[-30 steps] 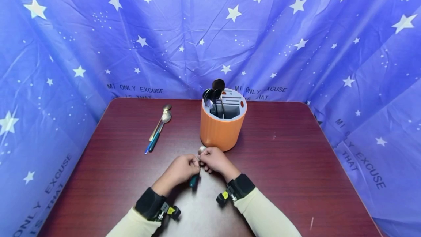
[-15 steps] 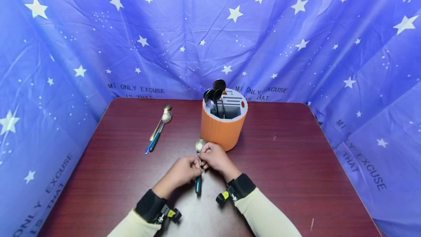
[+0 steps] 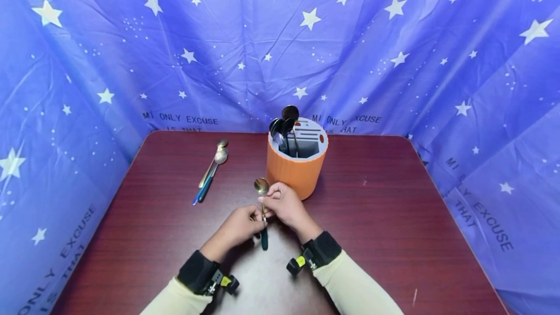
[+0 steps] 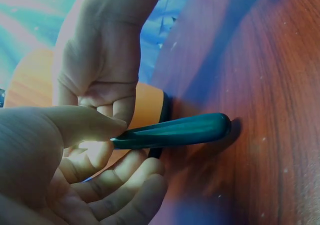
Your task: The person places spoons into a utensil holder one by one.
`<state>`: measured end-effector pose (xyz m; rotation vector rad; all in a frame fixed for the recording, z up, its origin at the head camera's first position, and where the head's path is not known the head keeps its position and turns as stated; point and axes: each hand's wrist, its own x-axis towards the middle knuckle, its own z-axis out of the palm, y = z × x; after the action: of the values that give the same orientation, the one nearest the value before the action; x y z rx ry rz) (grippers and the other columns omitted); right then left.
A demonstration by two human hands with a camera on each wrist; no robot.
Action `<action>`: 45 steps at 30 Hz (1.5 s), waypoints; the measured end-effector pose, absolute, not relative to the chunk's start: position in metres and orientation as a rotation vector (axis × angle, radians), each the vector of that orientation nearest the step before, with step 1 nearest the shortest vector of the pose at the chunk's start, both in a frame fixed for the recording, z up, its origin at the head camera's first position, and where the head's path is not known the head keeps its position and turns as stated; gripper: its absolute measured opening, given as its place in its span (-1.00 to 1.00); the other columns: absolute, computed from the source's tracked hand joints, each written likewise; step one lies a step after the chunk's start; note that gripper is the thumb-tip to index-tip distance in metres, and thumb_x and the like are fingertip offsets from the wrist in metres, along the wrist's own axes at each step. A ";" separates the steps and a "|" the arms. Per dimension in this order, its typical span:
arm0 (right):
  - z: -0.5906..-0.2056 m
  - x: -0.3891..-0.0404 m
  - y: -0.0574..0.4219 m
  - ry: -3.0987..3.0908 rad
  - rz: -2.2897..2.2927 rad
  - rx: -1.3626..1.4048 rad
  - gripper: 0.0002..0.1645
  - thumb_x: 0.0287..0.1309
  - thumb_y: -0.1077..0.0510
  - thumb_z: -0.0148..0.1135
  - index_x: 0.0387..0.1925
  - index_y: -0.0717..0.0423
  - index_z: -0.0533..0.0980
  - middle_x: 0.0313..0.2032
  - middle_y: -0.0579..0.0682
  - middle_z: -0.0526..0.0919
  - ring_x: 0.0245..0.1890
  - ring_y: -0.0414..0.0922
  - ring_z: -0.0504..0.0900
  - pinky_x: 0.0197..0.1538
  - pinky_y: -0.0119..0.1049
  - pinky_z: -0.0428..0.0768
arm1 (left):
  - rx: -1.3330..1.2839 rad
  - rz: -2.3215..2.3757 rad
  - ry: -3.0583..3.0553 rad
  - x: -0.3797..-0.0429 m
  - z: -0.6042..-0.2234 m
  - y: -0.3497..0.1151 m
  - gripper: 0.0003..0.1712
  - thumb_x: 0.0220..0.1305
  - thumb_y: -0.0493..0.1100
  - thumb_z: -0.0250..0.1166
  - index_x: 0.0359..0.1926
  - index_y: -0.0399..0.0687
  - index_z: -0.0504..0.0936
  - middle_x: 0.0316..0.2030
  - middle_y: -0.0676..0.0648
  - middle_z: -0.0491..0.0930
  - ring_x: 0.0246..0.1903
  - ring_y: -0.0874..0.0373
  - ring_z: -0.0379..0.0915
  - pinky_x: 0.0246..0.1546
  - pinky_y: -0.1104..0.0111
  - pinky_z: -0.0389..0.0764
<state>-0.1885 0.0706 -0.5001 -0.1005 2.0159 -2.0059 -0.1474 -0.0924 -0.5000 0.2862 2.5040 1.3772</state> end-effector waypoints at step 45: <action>-0.408 -0.188 0.110 2.266 -2.154 -0.266 -0.72 0.25 0.11 0.40 -0.27 0.29 0.60 -0.35 0.28 0.72 -0.54 -0.13 0.65 -0.40 -0.18 0.70 | 0.501 1.394 2.584 -0.169 -0.425 -0.065 -0.96 0.24 -0.17 0.31 -0.28 0.02 0.61 -0.42 0.08 0.62 -0.40 0.19 0.53 -0.37 0.31 0.53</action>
<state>-0.1881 0.1104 -0.4080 -0.2656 2.2659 -2.1539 -0.1693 -0.0650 -0.4251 0.5006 2.5838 1.3937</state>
